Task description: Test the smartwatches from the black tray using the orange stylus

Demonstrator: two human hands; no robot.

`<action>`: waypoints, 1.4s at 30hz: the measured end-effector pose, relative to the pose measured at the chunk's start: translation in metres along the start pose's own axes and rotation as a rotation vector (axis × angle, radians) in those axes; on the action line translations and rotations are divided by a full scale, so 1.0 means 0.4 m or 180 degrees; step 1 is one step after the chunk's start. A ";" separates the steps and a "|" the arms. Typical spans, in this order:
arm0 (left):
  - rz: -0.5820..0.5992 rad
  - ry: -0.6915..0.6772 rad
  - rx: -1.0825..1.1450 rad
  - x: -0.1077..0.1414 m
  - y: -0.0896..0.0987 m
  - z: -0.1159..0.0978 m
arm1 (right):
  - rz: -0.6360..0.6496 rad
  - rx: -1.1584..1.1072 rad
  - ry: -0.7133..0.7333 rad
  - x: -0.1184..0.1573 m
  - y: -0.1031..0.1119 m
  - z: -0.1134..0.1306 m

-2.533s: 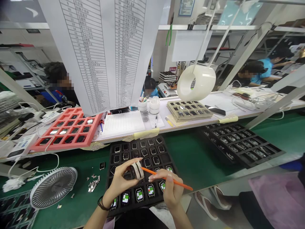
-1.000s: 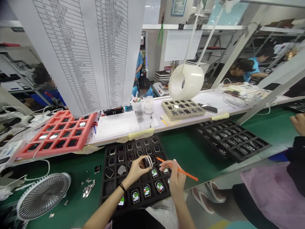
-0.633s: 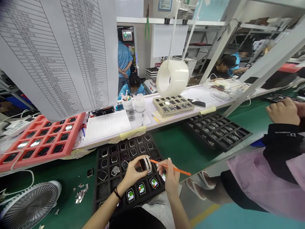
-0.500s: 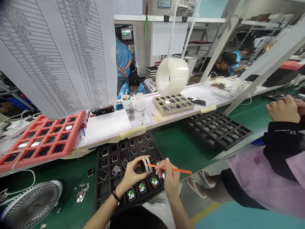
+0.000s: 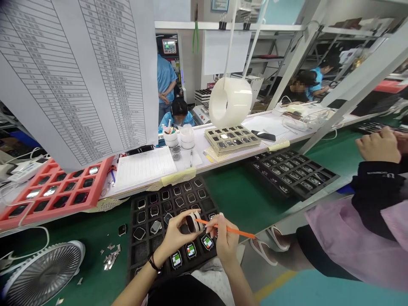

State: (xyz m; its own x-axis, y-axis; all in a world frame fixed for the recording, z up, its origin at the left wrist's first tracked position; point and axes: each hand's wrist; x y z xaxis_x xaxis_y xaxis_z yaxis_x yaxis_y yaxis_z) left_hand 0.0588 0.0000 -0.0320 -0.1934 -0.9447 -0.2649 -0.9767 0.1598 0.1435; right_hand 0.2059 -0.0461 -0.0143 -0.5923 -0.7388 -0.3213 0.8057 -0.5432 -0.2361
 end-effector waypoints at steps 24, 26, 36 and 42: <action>-0.0064 0.0035 -0.0340 0.002 0.017 0.001 | 0.0127 0.0249 -0.0151 -0.012 -0.010 0.005; -0.0084 0.0054 -0.0379 0.000 0.026 -0.008 | 0.0104 0.0251 -0.0184 -0.010 -0.009 -0.001; -0.0061 -0.0003 -0.0565 -0.014 0.060 -0.065 | 0.0640 0.0169 -0.1151 0.015 -0.061 -0.023; -0.0108 0.0152 -0.0079 -0.005 0.064 -0.072 | 0.0410 -0.0168 -0.1424 0.026 -0.079 -0.004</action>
Point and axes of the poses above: each hand's wrist, its own x-axis away from the middle knuckle, its own y-axis out of the back of the hand, z = x × y, and after that the axes turned 12 degrees about -z, right-handed
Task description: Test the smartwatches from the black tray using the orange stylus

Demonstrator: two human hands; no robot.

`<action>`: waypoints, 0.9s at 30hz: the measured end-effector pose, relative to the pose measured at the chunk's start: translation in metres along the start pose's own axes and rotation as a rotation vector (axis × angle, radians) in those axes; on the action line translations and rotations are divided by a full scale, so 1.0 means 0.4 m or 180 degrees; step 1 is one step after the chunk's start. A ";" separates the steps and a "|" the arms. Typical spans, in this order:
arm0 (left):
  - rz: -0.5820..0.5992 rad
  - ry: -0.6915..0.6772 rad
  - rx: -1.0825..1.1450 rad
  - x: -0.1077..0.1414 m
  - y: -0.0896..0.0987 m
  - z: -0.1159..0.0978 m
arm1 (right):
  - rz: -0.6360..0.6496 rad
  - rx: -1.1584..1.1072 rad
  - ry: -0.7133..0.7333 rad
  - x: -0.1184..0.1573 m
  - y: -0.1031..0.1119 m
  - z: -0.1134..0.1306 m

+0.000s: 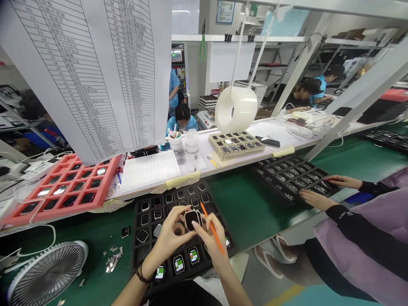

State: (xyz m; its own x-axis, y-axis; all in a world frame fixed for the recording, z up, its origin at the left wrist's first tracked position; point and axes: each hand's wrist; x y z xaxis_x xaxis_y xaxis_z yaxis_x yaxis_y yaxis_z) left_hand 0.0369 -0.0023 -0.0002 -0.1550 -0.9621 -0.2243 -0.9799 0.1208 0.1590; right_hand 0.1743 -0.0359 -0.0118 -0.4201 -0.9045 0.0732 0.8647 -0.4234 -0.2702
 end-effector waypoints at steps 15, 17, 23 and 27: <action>-0.0303 0.0548 0.0878 0.000 0.039 0.016 | -0.0007 -0.0307 -0.0047 0.011 -0.006 0.040; -0.0309 0.0585 0.0918 0.001 0.039 0.020 | 0.0022 -0.0253 -0.0010 0.014 -0.008 0.042; -0.0628 0.0585 0.0471 0.015 0.070 0.066 | -0.0128 0.0645 0.0636 -0.050 0.030 -0.035; -0.1334 0.0498 -0.0677 0.092 0.147 0.182 | -0.0430 0.1534 0.1126 -0.163 0.095 -0.154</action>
Point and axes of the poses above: each hand's wrist, its own x-axis away from the middle knuckle, its own y-axis out of the back of the hand, z = x × y, and after that the axes turned 12 degrees about -z, right-handed
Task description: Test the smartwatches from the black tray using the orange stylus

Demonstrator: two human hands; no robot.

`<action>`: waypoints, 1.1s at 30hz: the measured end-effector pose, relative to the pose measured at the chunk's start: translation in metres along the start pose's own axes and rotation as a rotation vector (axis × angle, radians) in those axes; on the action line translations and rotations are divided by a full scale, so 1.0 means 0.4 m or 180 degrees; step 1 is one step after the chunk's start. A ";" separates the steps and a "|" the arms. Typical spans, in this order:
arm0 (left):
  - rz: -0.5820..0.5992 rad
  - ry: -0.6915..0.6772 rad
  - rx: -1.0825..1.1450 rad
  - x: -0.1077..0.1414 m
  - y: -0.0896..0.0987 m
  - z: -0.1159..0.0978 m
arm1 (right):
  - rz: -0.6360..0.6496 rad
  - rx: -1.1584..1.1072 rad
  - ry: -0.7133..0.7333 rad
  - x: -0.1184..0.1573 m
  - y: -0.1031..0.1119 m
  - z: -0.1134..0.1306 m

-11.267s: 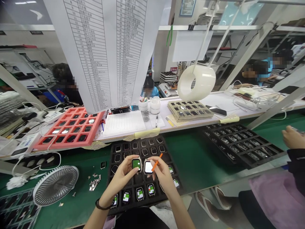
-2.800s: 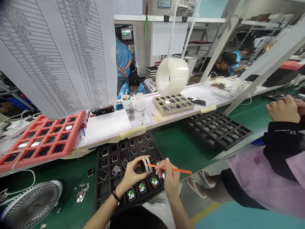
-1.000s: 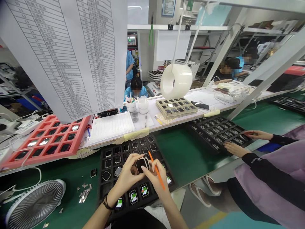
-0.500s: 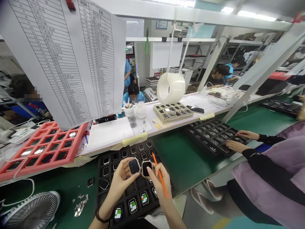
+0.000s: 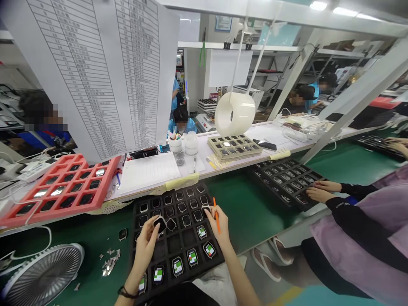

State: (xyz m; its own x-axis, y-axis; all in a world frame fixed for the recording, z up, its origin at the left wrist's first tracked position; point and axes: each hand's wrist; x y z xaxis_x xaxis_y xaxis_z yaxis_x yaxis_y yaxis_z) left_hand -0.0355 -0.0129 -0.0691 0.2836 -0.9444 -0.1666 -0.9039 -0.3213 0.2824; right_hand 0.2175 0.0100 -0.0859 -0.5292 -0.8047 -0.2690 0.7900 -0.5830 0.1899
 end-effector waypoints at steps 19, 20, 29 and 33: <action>-0.0429 -0.1160 -0.2889 0.172 0.155 0.376 | 0.0641 0.0803 0.0494 -0.093 -0.041 -0.268; -0.0493 -0.1154 -0.2896 0.168 0.161 0.378 | 0.0686 0.0831 0.0531 -0.097 -0.045 -0.270; 0.0186 -0.1217 -0.2053 0.124 0.019 0.212 | 0.0368 0.1475 0.0728 -0.039 0.004 -0.253; 0.1387 -0.1321 -0.1753 0.123 -0.173 0.116 | 0.0335 0.1829 0.0672 0.018 0.030 -0.272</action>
Point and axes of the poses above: each hand's wrist, its own x-axis away from the middle knuckle, its own y-axis out of the back of the hand, z = x × y, and after that the axes turned 12 degrees about -z, right-handed
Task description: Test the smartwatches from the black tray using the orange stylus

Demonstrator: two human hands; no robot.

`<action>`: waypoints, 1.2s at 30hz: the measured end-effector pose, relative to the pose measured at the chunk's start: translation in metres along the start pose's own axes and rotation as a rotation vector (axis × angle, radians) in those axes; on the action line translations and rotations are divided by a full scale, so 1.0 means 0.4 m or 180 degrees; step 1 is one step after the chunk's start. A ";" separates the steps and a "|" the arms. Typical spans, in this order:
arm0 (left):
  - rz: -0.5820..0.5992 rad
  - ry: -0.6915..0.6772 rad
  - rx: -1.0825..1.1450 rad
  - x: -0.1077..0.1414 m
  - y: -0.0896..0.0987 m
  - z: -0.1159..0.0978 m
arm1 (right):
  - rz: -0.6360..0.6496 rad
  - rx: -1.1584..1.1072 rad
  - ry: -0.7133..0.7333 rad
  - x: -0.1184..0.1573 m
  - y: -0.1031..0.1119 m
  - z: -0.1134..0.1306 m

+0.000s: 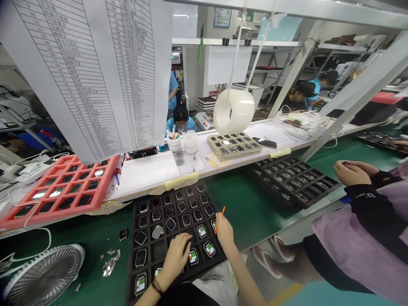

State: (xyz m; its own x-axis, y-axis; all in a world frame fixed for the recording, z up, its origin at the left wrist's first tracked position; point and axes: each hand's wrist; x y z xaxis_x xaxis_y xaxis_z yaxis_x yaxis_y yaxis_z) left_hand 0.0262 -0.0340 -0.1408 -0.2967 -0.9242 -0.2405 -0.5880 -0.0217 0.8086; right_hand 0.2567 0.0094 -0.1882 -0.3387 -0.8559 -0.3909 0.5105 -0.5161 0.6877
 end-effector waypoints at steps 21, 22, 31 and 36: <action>0.0587 0.0403 -0.0325 -0.140 -0.162 -0.045 | 0.0969 -0.0684 -0.0591 -0.006 -0.017 0.013; 0.0563 0.0402 -0.0263 -0.135 -0.158 -0.043 | 0.0964 -0.0789 -0.0677 -0.011 -0.015 0.012; 0.0381 0.0586 0.0586 -0.120 -0.146 -0.031 | 0.0746 -0.2014 -0.1675 -0.033 0.002 0.043; 0.0315 0.0736 0.1103 -0.118 -0.149 -0.040 | 0.0595 -0.2828 -0.1953 -0.044 0.034 0.121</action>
State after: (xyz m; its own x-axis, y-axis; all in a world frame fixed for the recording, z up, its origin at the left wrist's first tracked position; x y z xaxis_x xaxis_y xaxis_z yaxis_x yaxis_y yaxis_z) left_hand 0.0873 0.0046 -0.1692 -0.2112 -0.9774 -0.0122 -0.7950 0.1645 0.5839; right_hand 0.2316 0.0192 -0.1424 -0.4067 -0.8881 0.2143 0.8991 -0.4306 -0.0783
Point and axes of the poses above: each hand's wrist, its own x-axis away from the middle knuckle, its own y-axis out of the back of the hand, z = x × y, and after that the axes turned 12 degrees about -z, right-handed
